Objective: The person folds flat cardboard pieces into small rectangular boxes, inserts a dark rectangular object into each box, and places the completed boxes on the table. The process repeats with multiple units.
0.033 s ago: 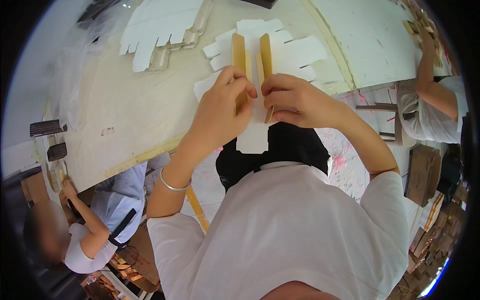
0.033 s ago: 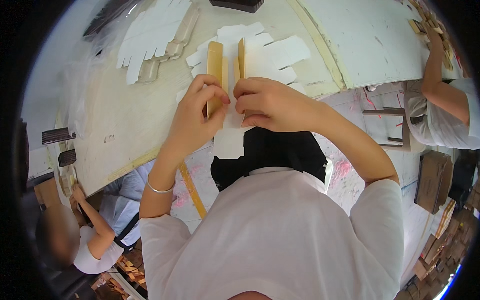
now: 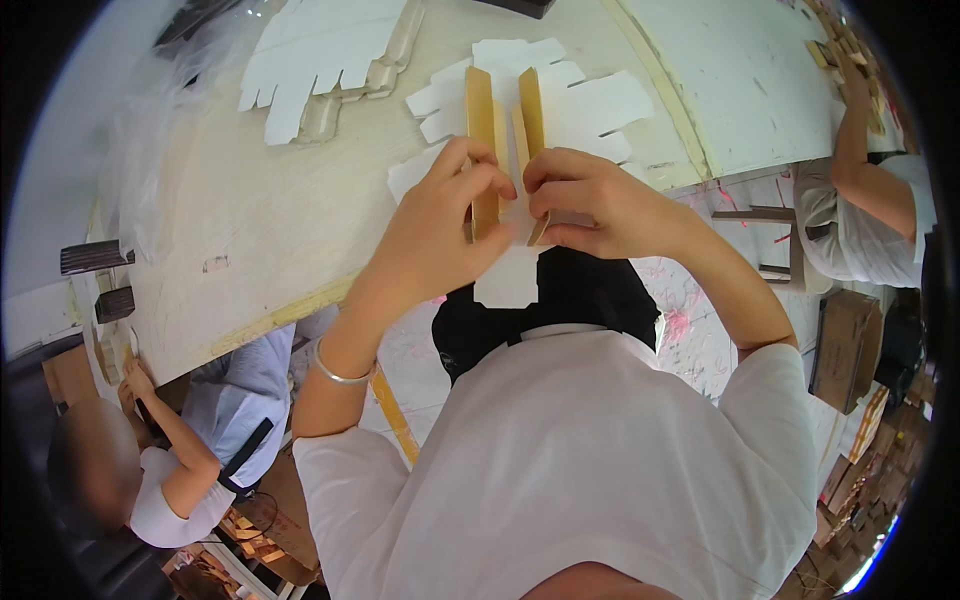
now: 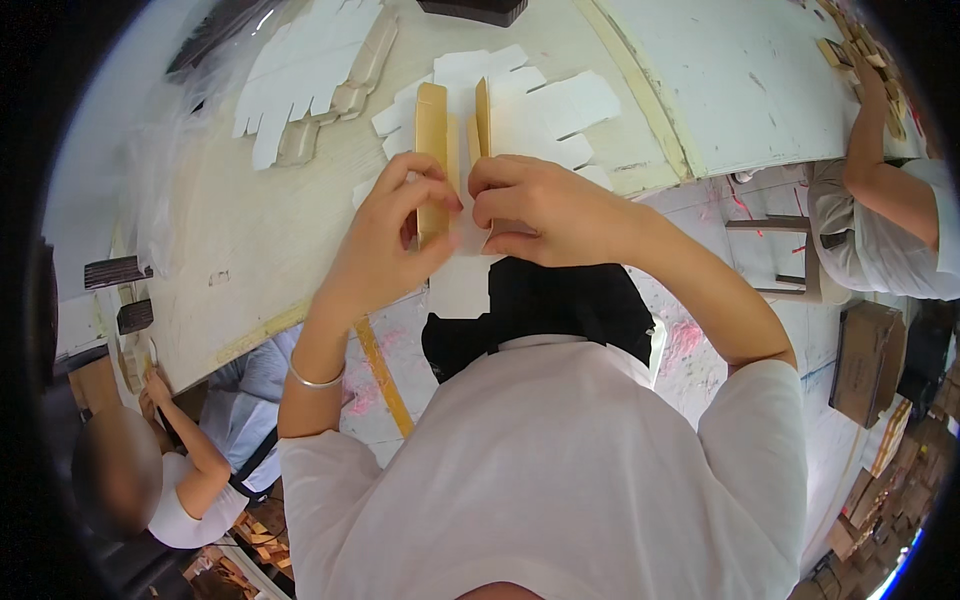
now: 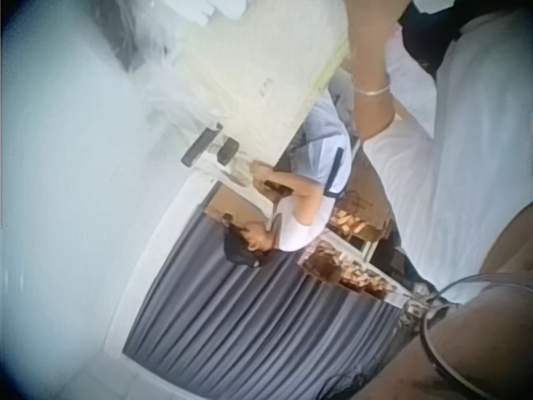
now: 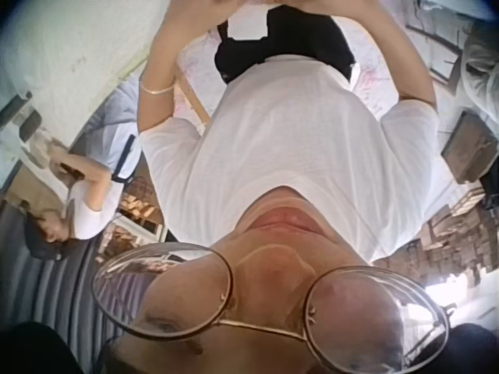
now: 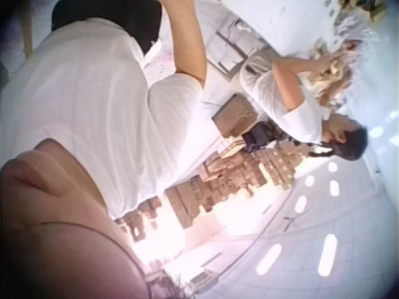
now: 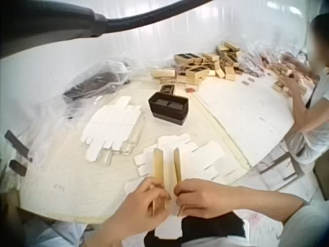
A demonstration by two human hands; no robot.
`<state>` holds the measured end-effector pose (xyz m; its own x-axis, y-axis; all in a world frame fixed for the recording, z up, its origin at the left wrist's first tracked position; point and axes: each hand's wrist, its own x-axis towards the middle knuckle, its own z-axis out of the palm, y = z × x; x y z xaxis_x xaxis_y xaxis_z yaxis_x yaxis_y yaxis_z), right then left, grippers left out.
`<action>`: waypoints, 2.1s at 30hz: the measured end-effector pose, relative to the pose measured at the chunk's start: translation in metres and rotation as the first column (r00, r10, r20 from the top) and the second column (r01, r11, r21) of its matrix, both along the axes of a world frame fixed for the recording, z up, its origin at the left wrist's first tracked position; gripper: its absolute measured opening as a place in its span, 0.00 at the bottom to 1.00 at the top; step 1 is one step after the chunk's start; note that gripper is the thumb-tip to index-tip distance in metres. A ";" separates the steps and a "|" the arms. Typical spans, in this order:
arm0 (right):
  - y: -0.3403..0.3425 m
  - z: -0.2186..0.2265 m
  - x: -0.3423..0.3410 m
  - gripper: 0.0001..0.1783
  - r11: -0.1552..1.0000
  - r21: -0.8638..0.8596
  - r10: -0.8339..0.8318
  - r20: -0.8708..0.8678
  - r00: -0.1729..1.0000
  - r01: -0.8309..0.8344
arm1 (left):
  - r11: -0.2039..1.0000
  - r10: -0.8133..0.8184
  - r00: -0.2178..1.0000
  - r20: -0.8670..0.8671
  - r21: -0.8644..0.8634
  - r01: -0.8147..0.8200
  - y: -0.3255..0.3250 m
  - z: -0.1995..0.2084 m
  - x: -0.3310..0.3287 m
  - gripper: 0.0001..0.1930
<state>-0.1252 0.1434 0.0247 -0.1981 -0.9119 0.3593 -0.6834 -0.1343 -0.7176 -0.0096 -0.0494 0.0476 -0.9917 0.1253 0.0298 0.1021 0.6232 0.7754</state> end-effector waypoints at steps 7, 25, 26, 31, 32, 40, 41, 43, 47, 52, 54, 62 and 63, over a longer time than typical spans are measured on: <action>-0.002 0.008 0.001 0.09 0.988 0.151 -0.055 0.069 0.996 0.044 | 0.992 -0.066 0.998 0.017 0.105 0.064 -0.013 0.005 0.008 0.13; 0.016 -0.003 0.036 0.30 0.982 -0.054 -0.186 -0.367 0.911 0.179 | 0.992 0.105 0.994 -0.008 0.078 -0.104 0.011 -0.006 0.001 0.09; 0.015 -0.006 0.031 0.28 0.980 -0.109 -0.196 -0.317 0.928 0.169 | 0.992 0.081 0.997 0.002 0.093 -0.081 0.009 -0.005 0.001 0.10; 0.001 -0.014 0.024 0.13 0.966 -0.059 -0.237 0.197 0.951 0.253 | 0.897 -0.038 0.996 0.079 0.442 -0.001 -0.007 -0.016 0.003 0.18; -0.004 -0.011 0.028 0.10 0.942 -0.103 -0.275 0.310 0.910 0.319 | 0.925 0.019 0.996 0.083 0.377 -0.049 -0.001 -0.017 0.005 0.18; -0.009 -0.009 0.040 0.12 0.874 -0.256 -0.482 -0.357 0.800 0.412 | 0.906 0.208 0.973 -0.096 0.394 -0.155 0.012 -0.029 0.007 0.13; -0.011 -0.009 0.041 0.12 0.849 -0.322 -0.528 -0.475 0.704 0.420 | 0.942 0.205 0.974 -0.096 0.289 -0.170 0.014 -0.022 0.007 0.11; -0.009 -0.010 0.041 0.10 0.887 -0.230 -0.457 -0.554 0.695 0.400 | 0.968 0.220 0.968 -0.125 0.152 -0.200 0.017 -0.018 0.012 0.09; -0.014 -0.002 0.037 0.08 0.938 -0.014 -0.307 -0.499 0.811 0.346 | 0.982 0.183 0.953 -0.241 -0.005 -0.190 0.019 -0.026 0.015 0.07; -0.018 0.008 0.022 0.05 0.966 0.154 -0.143 -0.353 0.925 0.208 | 0.983 0.098 0.957 -0.272 -0.126 -0.136 0.012 -0.022 0.011 0.07; -0.010 0.007 0.012 0.05 0.983 0.059 -0.143 -0.351 0.925 0.174 | 0.985 0.104 0.975 -0.199 -0.113 -0.128 0.012 -0.017 0.014 0.07; -0.003 0.030 0.030 0.09 0.957 0.016 -0.237 -0.529 0.815 0.289 | 0.892 0.038 0.899 -0.436 -0.392 -0.227 0.021 0.018 0.007 0.21; -0.001 0.034 0.029 0.11 0.969 0.000 -0.221 -0.454 0.863 0.248 | 0.887 0.044 0.908 -0.418 -0.401 -0.228 0.022 0.013 0.008 0.23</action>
